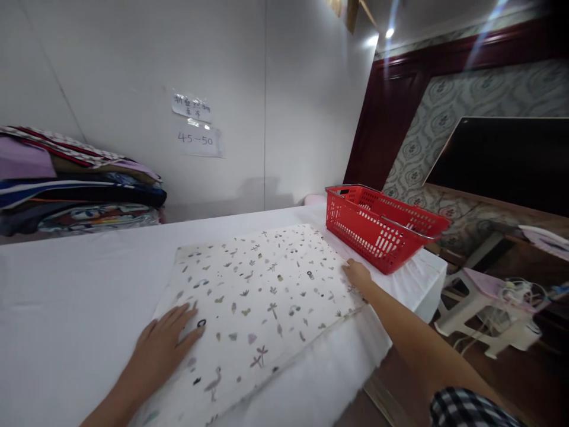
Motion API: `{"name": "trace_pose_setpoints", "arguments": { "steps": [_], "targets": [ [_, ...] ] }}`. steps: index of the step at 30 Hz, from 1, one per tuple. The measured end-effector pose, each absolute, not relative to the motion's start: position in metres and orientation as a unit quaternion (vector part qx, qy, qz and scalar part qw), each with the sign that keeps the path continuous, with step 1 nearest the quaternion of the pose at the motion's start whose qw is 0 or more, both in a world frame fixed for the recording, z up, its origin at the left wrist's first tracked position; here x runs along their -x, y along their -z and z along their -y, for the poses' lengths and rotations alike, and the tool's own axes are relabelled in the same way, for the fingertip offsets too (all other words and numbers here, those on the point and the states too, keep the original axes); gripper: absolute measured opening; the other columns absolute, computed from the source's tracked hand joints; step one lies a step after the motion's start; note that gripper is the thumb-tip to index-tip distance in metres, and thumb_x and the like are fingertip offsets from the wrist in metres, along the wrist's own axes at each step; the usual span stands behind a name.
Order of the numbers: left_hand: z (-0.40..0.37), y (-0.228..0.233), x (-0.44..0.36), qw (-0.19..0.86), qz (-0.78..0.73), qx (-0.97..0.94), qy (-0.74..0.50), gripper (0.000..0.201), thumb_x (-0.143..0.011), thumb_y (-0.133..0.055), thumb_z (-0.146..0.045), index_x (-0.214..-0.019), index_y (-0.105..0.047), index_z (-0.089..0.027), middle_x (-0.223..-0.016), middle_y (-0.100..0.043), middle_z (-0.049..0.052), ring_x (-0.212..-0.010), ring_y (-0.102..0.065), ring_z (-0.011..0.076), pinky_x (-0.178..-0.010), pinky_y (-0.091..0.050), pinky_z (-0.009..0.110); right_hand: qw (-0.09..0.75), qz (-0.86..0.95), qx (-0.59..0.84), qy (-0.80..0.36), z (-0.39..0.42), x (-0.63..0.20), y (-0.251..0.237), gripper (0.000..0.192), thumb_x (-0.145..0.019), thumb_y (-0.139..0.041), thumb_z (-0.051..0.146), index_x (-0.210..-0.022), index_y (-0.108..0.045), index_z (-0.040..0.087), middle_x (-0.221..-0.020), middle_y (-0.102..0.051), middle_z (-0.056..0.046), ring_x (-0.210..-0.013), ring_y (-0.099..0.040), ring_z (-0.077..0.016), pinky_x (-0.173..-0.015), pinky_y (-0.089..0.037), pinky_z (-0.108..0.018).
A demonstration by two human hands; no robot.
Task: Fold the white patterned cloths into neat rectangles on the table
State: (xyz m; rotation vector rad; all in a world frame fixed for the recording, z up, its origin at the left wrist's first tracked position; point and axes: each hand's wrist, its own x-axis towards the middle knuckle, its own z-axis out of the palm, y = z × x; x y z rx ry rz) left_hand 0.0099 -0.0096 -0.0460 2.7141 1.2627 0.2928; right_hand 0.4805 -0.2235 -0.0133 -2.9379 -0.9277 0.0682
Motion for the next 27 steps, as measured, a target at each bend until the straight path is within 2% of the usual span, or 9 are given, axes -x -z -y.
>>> {"name": "trace_pose_setpoints", "arguments": {
  "steps": [6, 11, 17, 22, 27],
  "targets": [
    [0.020, 0.053, 0.009, 0.071, -0.417, -0.901, -0.102, 0.058, -0.082, -0.037, -0.052, -0.126, -0.056, -0.020, -0.140, -0.044, 0.008, -0.133, -0.035, 0.0290, -0.108, -0.029, 0.049, 0.030, 0.316, 0.948, 0.016, 0.224, -0.480, 0.011, 0.034, -0.091, -0.040, 0.039, -0.112, -0.054, 0.016, -0.102, -0.066, -0.013, -0.094, -0.063, -0.0228, -0.072, -0.043, -0.029],
    [0.025, 0.064, 0.016, 0.064, -0.410, -0.901, -0.127, 0.059, -0.081, -0.037, -0.053, -0.127, -0.055, -0.020, -0.141, -0.044, 0.006, -0.134, -0.033, 0.0276, -0.109, -0.029, 0.047, 0.043, 0.343, 0.935, 0.076, 0.209, -0.481, 0.008, 0.033, -0.090, -0.044, 0.037, -0.111, -0.056, 0.015, -0.116, -0.060, -0.013, -0.109, -0.053, -0.0215, -0.083, -0.040, -0.027],
    [0.020, 0.073, 0.017, 0.064, -0.413, -0.898, -0.136, 0.059, -0.080, -0.037, -0.053, -0.126, -0.056, -0.021, -0.140, -0.046, 0.005, -0.134, -0.034, 0.0276, -0.110, -0.028, 0.047, 0.044, 0.344, 0.935, 0.078, 0.184, -0.492, 0.016, 0.030, -0.089, -0.046, 0.037, -0.095, -0.065, 0.015, -0.105, -0.063, -0.012, -0.102, -0.056, -0.0211, -0.082, -0.040, -0.027],
    [0.016, 0.083, 0.022, 0.071, -0.401, -0.899, -0.162, 0.055, -0.081, -0.039, -0.051, -0.125, -0.056, -0.024, -0.138, -0.048, 0.004, -0.132, -0.036, 0.0276, -0.109, -0.030, 0.049, 0.051, 0.318, 0.944, 0.069, 0.176, -0.495, 0.022, 0.024, -0.088, -0.050, 0.033, -0.097, -0.064, 0.015, -0.107, -0.063, -0.011, -0.102, -0.056, -0.0199, -0.082, -0.040, -0.026],
    [0.014, 0.091, 0.024, 0.078, -0.397, -0.897, -0.175, 0.053, -0.081, -0.040, -0.051, -0.125, -0.055, -0.026, -0.138, -0.048, 0.003, -0.132, -0.037, 0.0269, -0.110, -0.029, 0.049, 0.064, 0.264, 0.961, 0.055, 0.176, -0.496, 0.023, 0.028, -0.089, -0.047, 0.035, -0.101, -0.062, 0.015, -0.108, -0.064, -0.011, -0.100, -0.059, -0.0204, -0.078, -0.043, -0.025]
  ]
}}
